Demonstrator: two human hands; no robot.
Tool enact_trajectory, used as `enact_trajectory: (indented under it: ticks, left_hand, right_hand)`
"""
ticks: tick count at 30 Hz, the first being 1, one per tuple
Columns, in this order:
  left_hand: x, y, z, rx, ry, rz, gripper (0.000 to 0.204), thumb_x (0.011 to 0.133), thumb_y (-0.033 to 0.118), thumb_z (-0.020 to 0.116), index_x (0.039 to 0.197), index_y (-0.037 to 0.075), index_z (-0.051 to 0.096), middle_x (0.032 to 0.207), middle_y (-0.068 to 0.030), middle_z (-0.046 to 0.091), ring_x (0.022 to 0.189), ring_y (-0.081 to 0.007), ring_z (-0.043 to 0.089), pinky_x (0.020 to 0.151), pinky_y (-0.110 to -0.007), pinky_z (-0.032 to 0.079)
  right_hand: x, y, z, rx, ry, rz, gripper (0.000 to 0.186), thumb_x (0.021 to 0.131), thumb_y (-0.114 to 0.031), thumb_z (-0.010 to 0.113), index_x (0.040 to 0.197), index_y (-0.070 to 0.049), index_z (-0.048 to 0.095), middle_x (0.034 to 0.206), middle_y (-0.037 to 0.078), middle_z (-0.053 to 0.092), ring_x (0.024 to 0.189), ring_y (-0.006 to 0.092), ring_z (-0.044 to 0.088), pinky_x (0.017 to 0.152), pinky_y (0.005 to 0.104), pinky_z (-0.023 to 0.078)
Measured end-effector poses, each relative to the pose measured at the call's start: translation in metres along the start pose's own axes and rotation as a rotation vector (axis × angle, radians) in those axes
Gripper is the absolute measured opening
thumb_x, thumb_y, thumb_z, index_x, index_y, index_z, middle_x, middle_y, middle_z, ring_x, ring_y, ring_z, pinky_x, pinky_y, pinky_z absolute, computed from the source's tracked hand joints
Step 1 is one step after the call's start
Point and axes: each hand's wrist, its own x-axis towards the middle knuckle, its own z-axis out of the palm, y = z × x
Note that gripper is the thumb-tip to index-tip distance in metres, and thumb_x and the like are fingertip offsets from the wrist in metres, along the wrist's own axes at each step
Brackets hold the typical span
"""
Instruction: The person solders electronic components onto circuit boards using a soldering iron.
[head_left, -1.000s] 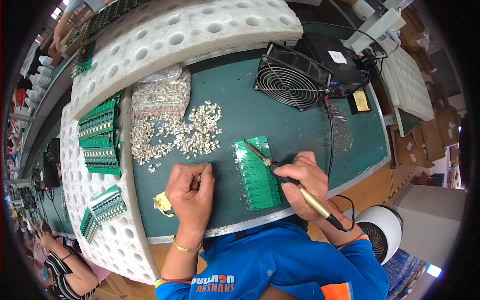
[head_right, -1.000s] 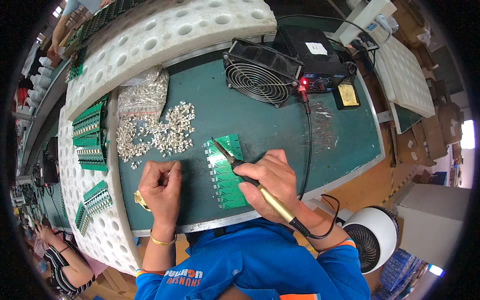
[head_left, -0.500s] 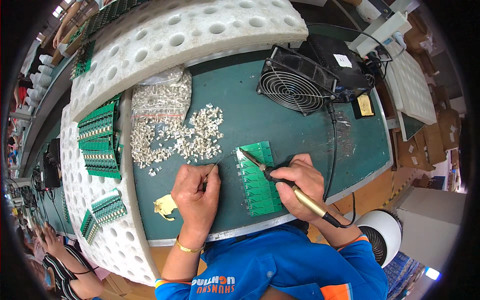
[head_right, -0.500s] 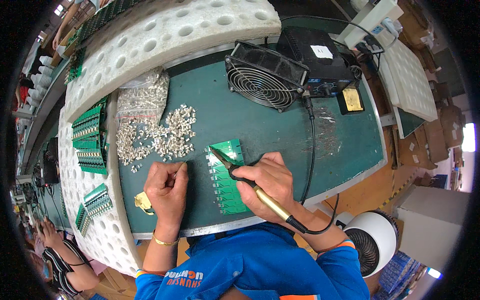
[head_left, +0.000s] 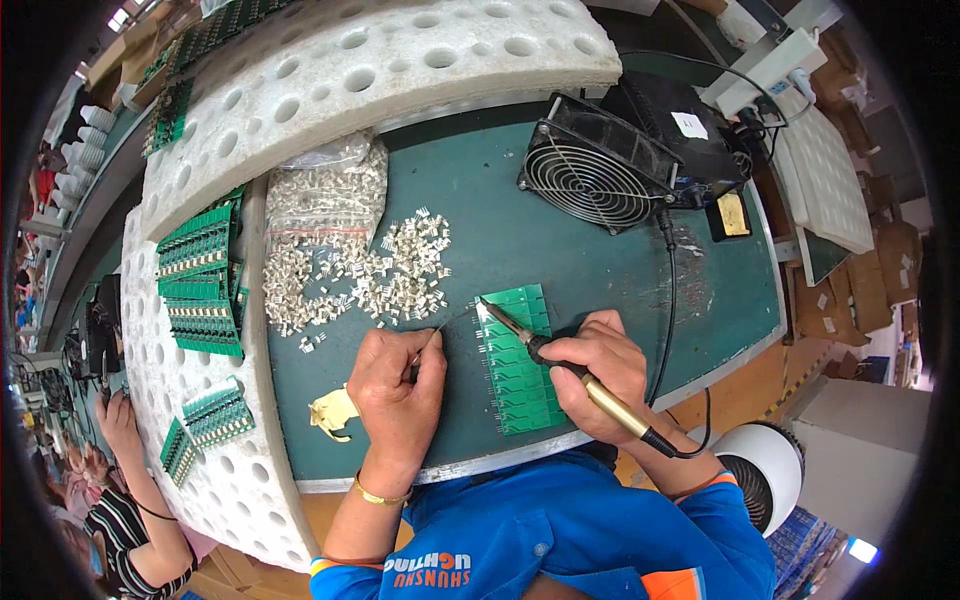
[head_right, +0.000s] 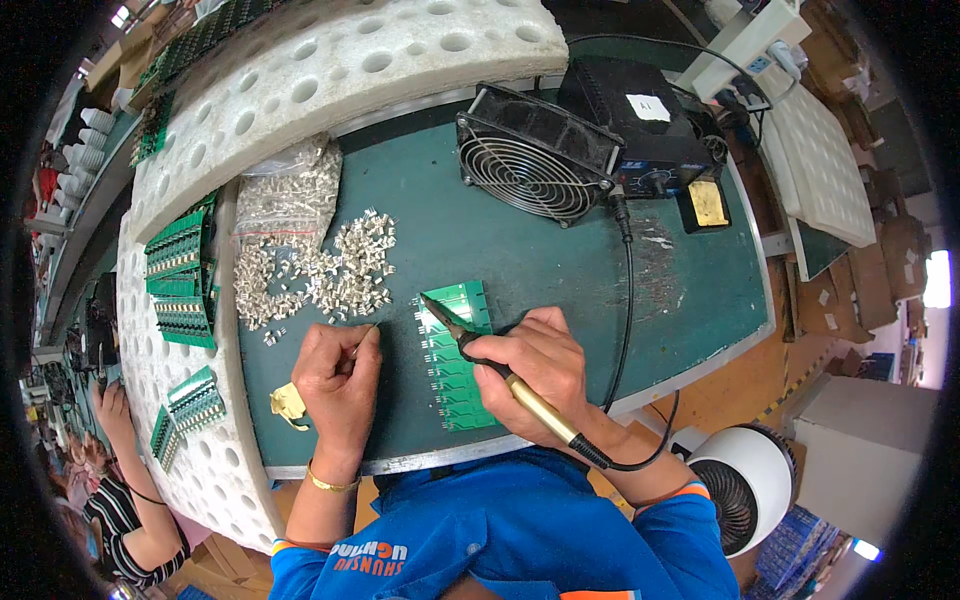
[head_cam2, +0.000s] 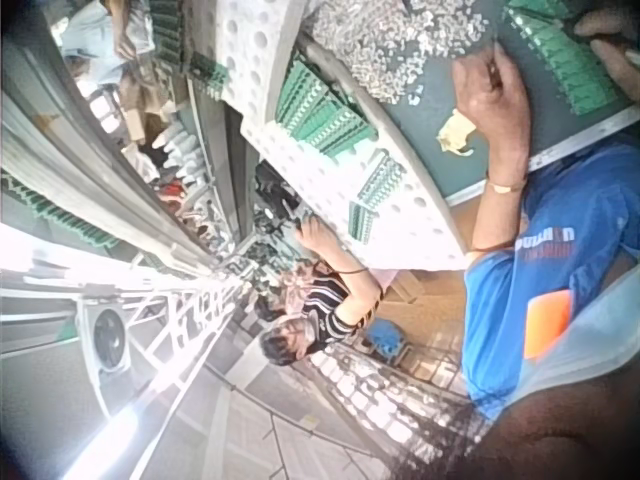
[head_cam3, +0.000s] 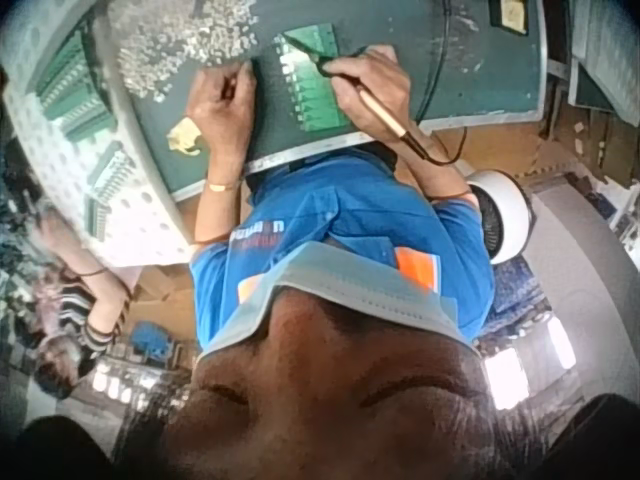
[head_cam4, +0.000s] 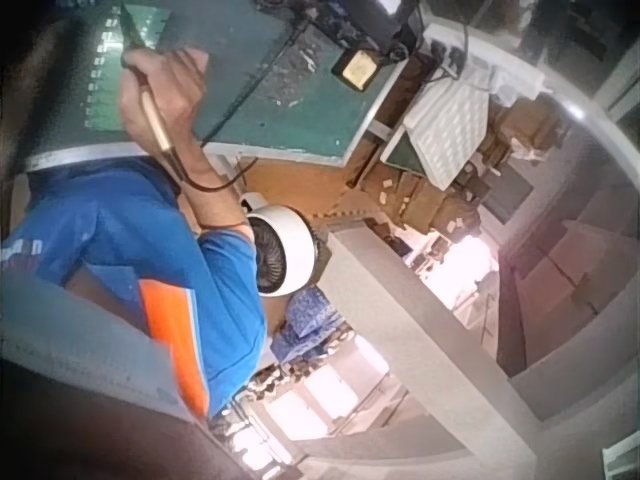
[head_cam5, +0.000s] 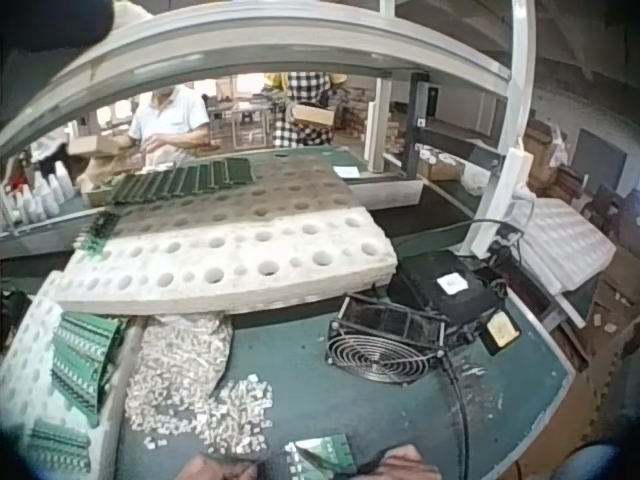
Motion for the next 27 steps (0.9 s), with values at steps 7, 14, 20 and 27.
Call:
enact_trajectory:
  ticks: [7, 14, 20, 27]
  left_hand:
    - [0.0002, -0.0013, 0.0002, 0.017, 0.009, 0.030, 0.008, 0.079, -0.005, 0.074, 0.079, 0.000, 0.067, 0.070, -0.0039, 0.054, 0.058, -0.0097, 0.047, 0.050, -0.024, 0.036]
    - [0.0002, -0.0012, 0.0009, 0.022, 0.000, 0.022, 0.008, 0.078, -0.005, 0.074, 0.079, 0.000, 0.068, 0.070, -0.0042, 0.054, 0.058, -0.0103, 0.048, 0.051, -0.025, 0.037]
    - [-0.0002, -0.0009, 0.0000, 0.016, -0.004, 0.002, 0.008, 0.079, -0.005, 0.074, 0.080, 0.000, 0.068, 0.070, -0.0037, 0.055, 0.059, -0.0100, 0.048, 0.051, -0.025, 0.037]
    - [0.0010, -0.0013, 0.0007, 0.038, 0.002, 0.025, 0.008, 0.079, -0.005, 0.074, 0.080, 0.000, 0.068, 0.070, -0.0038, 0.055, 0.058, -0.0103, 0.047, 0.051, -0.025, 0.037]
  right_hand:
    - [-0.0008, 0.0006, 0.0005, 0.013, 0.008, 0.020, 0.017, 0.081, -0.010, 0.068, 0.095, 0.000, 0.067, 0.074, 0.008, 0.063, 0.059, 0.0229, 0.054, 0.074, 0.0395, 0.044]
    - [0.0015, 0.0029, 0.0019, -0.007, 0.037, -0.020, 0.016, 0.080, -0.010, 0.071, 0.094, -0.003, 0.067, 0.068, 0.007, 0.064, 0.055, 0.0207, 0.057, 0.070, 0.0358, 0.043]
    - [0.0011, 0.0024, 0.0014, -0.005, 0.026, -0.027, 0.018, 0.079, -0.009, 0.071, 0.095, -0.002, 0.067, 0.071, 0.008, 0.064, 0.058, 0.0220, 0.056, 0.072, 0.0374, 0.044]
    - [0.0006, 0.0023, 0.0005, 0.017, 0.002, -0.007, 0.019, 0.081, -0.011, 0.070, 0.097, 0.000, 0.067, 0.072, 0.009, 0.063, 0.059, 0.0234, 0.054, 0.073, 0.0388, 0.044]
